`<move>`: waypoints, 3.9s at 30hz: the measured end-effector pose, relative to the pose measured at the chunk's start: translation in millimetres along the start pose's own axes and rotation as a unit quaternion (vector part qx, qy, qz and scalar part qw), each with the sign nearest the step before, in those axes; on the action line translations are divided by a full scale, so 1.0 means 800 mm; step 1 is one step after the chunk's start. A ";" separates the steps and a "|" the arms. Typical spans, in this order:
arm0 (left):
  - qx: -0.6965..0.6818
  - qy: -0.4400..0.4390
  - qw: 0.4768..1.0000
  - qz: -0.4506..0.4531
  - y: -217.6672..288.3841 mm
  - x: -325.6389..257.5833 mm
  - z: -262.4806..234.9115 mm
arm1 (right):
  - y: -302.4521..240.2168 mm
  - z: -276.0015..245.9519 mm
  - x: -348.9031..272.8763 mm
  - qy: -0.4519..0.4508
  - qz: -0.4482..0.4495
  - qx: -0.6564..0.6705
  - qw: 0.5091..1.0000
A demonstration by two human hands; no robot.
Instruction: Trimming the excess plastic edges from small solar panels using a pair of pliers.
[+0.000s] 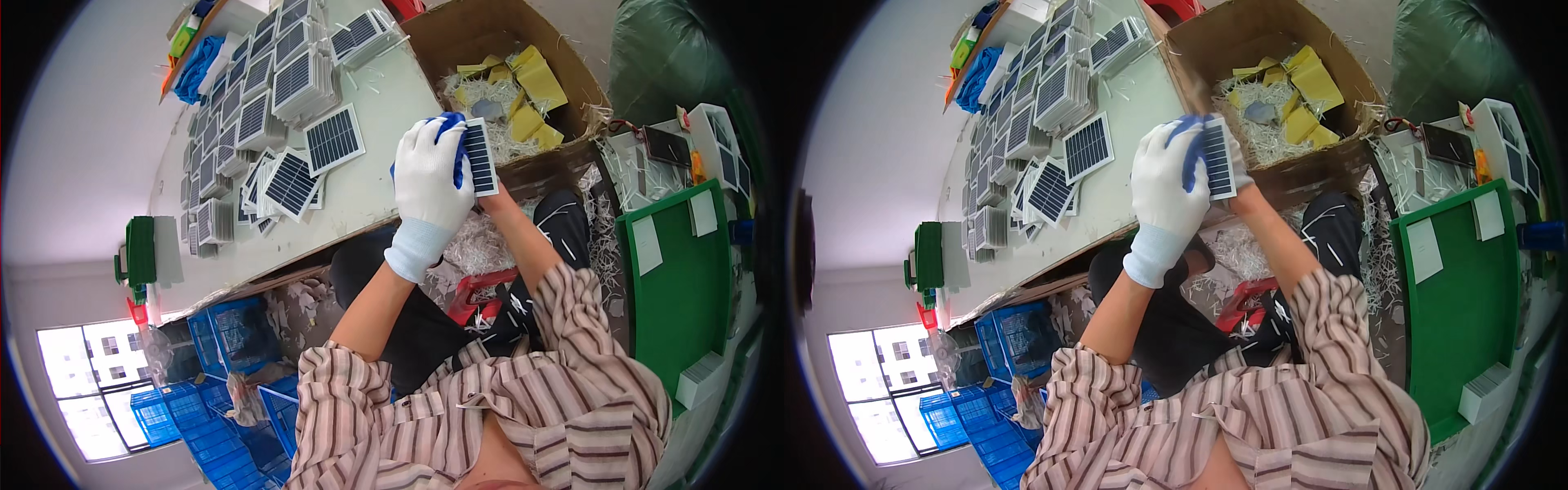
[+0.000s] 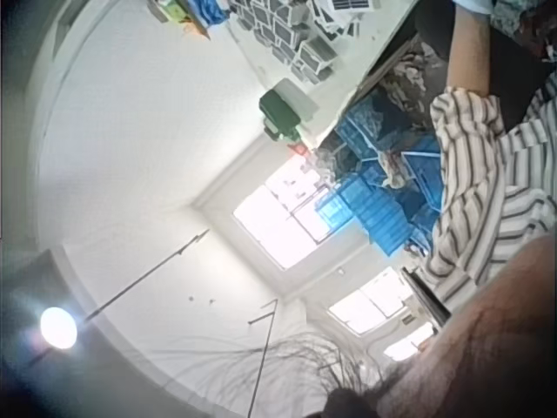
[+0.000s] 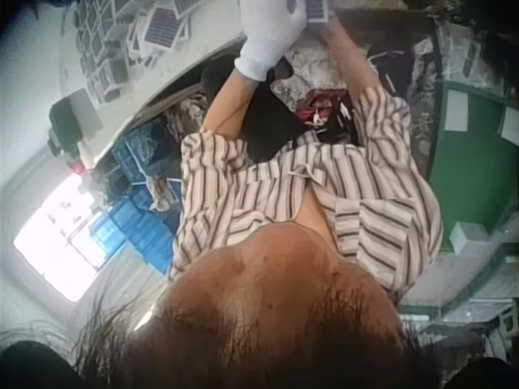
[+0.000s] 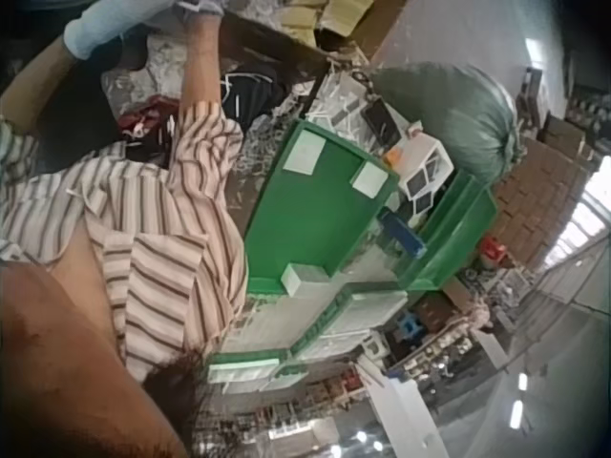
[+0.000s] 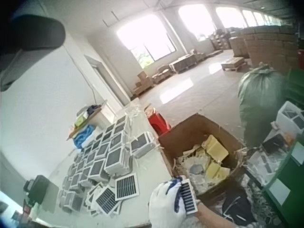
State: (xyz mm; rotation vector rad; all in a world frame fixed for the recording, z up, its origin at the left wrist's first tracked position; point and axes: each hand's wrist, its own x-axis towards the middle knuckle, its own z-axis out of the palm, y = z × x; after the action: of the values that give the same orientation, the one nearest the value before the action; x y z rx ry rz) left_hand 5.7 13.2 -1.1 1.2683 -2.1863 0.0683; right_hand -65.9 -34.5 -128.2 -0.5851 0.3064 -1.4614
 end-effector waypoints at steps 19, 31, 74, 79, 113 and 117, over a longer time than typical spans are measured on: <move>0.057 0.044 0.997 -0.030 0.006 0.000 -0.001 | -0.047 0.019 -0.151 -0.077 0.062 -0.329 0.939; 0.020 0.018 0.999 -0.023 0.005 0.002 0.002 | 0.070 -0.053 0.011 0.122 -0.186 -0.287 0.932; 0.090 -0.027 0.996 0.014 -0.037 -0.006 -0.031 | -0.217 -0.066 -0.186 0.147 -0.027 -0.681 0.717; 0.023 -0.002 1.000 0.006 -0.003 -0.006 -0.013 | -0.085 -0.014 -0.104 0.077 0.060 -0.322 0.942; 0.032 0.012 0.999 -0.003 0.007 -0.002 -0.003 | 0.024 -0.033 -0.049 0.172 -0.132 -0.279 0.935; 0.008 0.007 1.000 0.005 0.001 -0.006 -0.014 | -0.007 0.020 -0.019 0.052 -0.065 -0.244 0.966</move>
State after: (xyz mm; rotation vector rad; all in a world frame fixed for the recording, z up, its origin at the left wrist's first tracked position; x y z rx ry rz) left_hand 12.0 20.7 5.5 1.2623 -2.1847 0.0968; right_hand -63.6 -16.7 -113.9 -0.9381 0.7354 -1.5528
